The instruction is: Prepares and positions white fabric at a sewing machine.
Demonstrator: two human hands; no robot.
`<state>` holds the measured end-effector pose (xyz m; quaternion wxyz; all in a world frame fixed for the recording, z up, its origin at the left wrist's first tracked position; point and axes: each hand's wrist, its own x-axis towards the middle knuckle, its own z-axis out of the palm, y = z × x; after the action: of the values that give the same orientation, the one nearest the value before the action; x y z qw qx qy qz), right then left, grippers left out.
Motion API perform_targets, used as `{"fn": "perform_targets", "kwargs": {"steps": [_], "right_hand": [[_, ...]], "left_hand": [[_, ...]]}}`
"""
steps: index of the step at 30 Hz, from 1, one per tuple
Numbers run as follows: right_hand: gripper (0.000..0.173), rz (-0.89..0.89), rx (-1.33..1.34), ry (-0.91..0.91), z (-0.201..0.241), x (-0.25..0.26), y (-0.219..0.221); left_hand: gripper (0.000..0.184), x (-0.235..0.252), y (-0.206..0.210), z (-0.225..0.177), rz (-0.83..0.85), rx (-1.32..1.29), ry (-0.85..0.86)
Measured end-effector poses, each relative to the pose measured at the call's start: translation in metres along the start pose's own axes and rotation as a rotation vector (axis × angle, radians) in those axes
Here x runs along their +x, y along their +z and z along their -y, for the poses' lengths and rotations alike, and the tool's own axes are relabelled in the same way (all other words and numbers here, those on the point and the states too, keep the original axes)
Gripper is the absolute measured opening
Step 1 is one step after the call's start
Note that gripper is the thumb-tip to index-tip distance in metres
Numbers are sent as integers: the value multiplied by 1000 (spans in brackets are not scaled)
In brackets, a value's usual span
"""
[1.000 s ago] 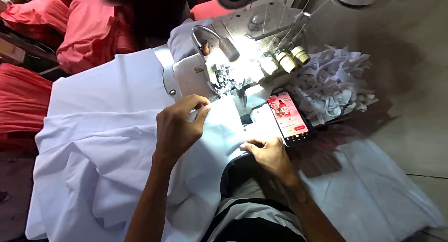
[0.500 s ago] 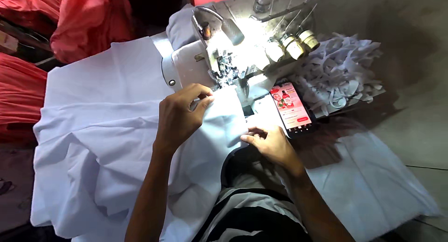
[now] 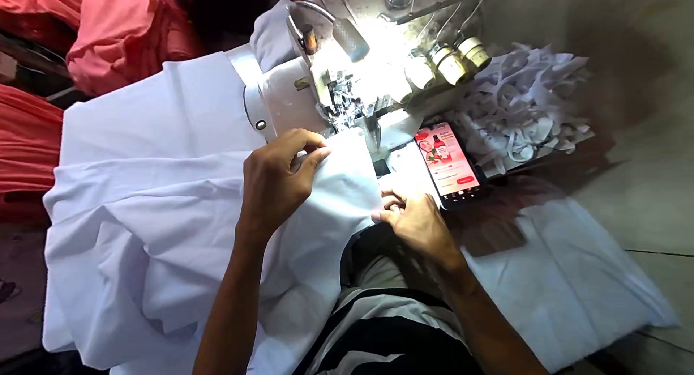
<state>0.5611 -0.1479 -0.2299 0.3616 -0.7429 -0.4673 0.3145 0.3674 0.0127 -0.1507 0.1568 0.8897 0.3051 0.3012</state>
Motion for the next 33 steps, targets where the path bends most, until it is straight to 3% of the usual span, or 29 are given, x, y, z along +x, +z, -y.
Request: {"fn": "perform_targets", "kwargs": {"steps": [10, 25, 30, 33], "right_hand": [[14, 157, 115, -48, -5, 5, -18], [24, 88, -69, -50, -1, 4, -10], [37, 162, -11, -18, 0, 5, -15], [35, 135, 4, 0, 2, 5, -14]], "left_hand": [[13, 2, -9, 2, 5, 15, 16], [12, 2, -6, 4, 10, 20, 11], [11, 0, -5, 4, 9, -1, 9], [11, 0, -5, 5, 8, -17, 8]]}}
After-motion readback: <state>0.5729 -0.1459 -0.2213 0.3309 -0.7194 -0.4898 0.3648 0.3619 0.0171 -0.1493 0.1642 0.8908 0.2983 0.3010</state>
